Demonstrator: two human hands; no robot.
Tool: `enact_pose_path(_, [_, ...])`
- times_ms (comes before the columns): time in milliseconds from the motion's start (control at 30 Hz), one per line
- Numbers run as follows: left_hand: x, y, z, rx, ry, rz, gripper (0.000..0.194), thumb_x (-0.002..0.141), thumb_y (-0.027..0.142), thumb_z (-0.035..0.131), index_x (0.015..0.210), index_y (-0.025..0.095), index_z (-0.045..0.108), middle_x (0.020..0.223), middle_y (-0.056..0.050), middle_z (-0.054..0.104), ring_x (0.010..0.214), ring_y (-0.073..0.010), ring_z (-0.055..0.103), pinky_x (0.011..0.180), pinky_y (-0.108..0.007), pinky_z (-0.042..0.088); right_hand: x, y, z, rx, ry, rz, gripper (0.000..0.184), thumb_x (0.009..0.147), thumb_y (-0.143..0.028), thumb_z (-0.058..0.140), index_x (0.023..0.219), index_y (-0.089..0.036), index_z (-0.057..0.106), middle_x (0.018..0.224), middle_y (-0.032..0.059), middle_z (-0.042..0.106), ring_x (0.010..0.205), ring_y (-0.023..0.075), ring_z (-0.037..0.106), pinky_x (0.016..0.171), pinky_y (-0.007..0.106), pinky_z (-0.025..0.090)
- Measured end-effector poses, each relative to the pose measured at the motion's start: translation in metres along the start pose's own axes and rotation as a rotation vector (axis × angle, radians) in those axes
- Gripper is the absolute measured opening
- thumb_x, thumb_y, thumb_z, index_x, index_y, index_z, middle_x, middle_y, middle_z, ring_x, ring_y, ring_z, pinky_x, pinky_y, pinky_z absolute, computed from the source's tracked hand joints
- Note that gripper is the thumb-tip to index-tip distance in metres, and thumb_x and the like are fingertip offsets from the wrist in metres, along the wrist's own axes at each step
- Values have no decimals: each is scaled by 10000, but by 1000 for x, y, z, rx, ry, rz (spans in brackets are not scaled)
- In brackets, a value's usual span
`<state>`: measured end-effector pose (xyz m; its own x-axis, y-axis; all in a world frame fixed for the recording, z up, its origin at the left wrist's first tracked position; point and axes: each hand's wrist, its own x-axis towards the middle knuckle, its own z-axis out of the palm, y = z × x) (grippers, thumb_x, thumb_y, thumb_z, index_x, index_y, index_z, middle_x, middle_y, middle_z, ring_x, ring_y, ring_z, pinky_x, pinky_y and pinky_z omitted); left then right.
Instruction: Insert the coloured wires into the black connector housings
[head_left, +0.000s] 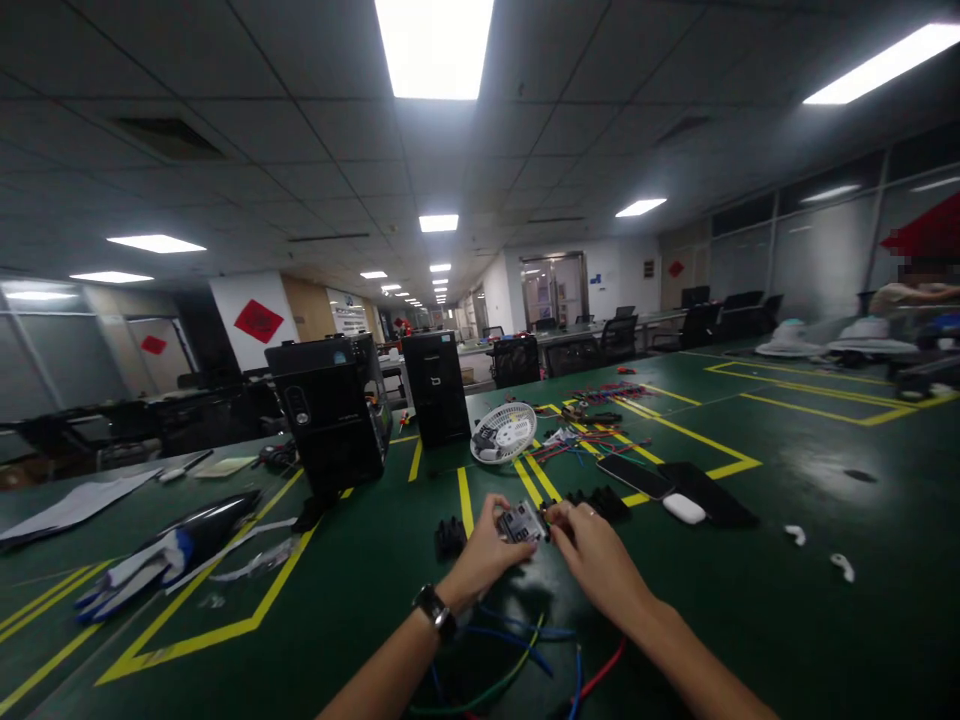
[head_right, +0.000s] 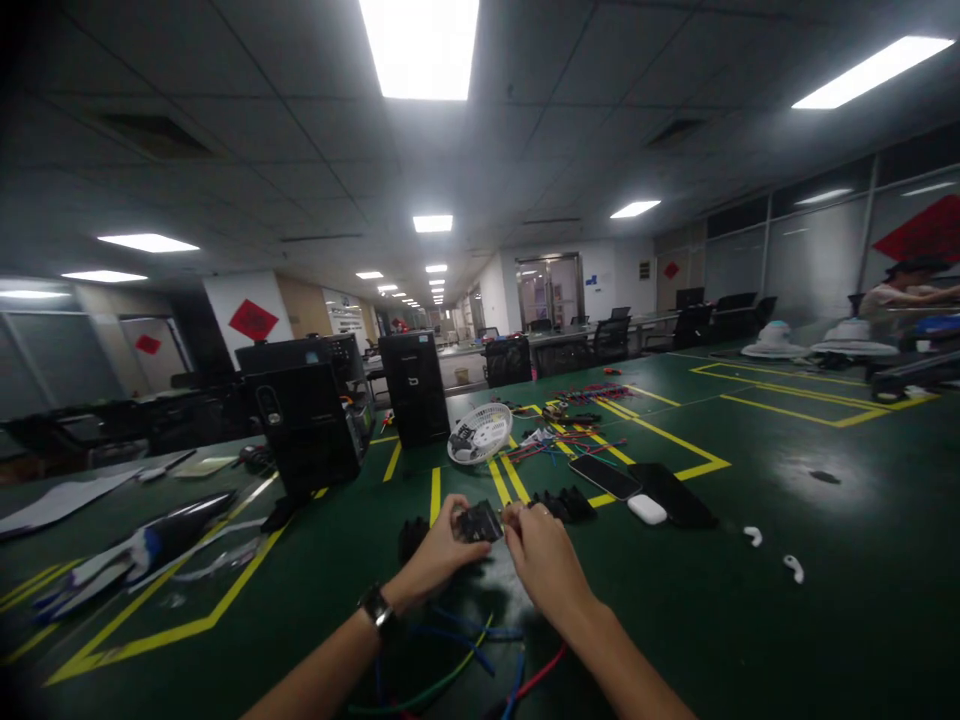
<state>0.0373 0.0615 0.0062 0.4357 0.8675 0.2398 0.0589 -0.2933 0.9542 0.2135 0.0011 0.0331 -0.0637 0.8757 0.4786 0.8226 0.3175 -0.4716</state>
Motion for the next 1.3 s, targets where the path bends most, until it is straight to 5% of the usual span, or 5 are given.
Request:
enact_pose_path(167, [-49, 20, 9, -304, 150, -64, 545, 657, 234, 761, 965, 238, 312, 958, -16, 598, 872, -158, 605, 744, -248, 448, -13, -31, 10, 329, -74, -116, 243, 892, -198, 464, 1093, -180, 600, 881, 60, 685, 817, 193, 645, 752, 293, 463])
enact_pose_path(333, [-60, 18, 13, -373, 203, -61, 623, 674, 198, 750, 1111, 255, 309, 945, -8, 596, 854, -150, 605, 749, -259, 460, -23, -40, 24, 482, -159, -131, 408, 901, -204, 477, 1305, -164, 437, 753, 24, 693, 754, 190, 666, 689, 281, 476])
enact_pose_path(733, [-63, 11, 17, -184, 169, 52, 684, 782, 266, 646, 1339, 224, 251, 1124, -72, 588, 1025, -190, 586, 957, -347, 413, -26, -33, 32, 360, -81, -169, 252, 891, -195, 477, 1084, -187, 637, 1030, 85, 711, 936, 210, 676, 826, 311, 510])
enact_pose_path(1133, [-71, 12, 19, -90, 179, 8, 698, 764, 108, 506, 1404, 200, 243, 1385, -104, 417, 1275, -208, 415, 1114, -335, 234, -22, -35, 18, 318, -137, -252, 289, 927, -192, 431, 1111, -196, 654, 951, 77, 710, 881, 201, 662, 813, 312, 493])
enact_pose_path(1300, [-69, 21, 16, -219, 266, -75, 619, 893, 386, 455, 1415, 243, 155, 1285, -123, 509, 1137, -225, 541, 937, -348, 441, -24, -43, 13, 309, -228, -280, 311, 940, -190, 391, 1132, -205, 635, 971, 76, 697, 901, 194, 638, 828, 306, 467])
